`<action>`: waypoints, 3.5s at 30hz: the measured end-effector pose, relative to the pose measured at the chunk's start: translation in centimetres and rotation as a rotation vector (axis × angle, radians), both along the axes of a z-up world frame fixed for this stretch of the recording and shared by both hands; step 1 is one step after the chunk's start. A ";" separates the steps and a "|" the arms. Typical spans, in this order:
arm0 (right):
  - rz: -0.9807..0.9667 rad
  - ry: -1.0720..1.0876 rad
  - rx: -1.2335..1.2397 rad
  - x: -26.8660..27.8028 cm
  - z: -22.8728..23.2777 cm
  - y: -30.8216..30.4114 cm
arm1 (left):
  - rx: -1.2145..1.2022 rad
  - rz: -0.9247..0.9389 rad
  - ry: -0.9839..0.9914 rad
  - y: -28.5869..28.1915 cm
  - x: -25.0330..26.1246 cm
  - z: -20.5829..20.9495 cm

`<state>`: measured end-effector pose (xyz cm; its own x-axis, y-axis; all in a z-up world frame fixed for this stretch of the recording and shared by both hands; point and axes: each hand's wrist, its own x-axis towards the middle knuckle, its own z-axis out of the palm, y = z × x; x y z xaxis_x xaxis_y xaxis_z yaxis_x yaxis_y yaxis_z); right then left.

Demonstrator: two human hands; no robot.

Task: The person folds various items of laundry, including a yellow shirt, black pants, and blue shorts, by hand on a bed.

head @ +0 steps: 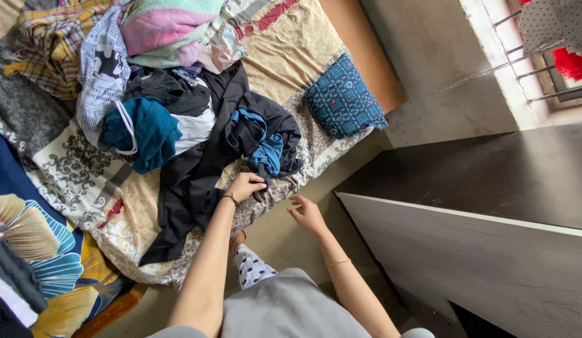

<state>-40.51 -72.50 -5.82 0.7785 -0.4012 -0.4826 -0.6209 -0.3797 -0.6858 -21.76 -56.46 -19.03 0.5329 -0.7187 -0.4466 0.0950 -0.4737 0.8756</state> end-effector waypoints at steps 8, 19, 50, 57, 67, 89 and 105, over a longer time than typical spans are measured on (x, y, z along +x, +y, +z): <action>-0.149 -0.644 -0.427 7.7 -0.9 2.0 | -0.941 0.267 0.577 2.4 -1.0 28.0; 0.074 -0.761 -0.457 22.7 9.2 9.0 | -1.599 0.278 0.103 20.6 1.0 56.7; 0.285 -1.044 0.605 21.5 29.9 11.3 | -0.801 -0.184 -0.283 15.1 2.1 50.7; 0.388 -0.675 0.989 20.7 29.0 -0.5 | -0.752 0.115 -0.790 10.0 7.0 29.9; 0.356 -0.852 1.069 20.4 30.6 -10.8 | -0.846 0.065 0.114 -2.3 6.8 29.8; 0.906 -0.267 -0.397 23.5 31.9 -8.1 | -0.081 -0.149 -0.942 -5.1 9.7 47.0; 0.325 -0.942 0.204 20.6 41.2 -16.2 | -0.416 0.816 -1.111 1.7 13.3 34.0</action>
<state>-19.87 -88.70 35.43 0.9343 -0.0807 0.3474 0.3175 -0.2552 -0.9133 -8.49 -54.80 14.93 0.7783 -0.0212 0.6275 -0.6004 -0.3176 0.7339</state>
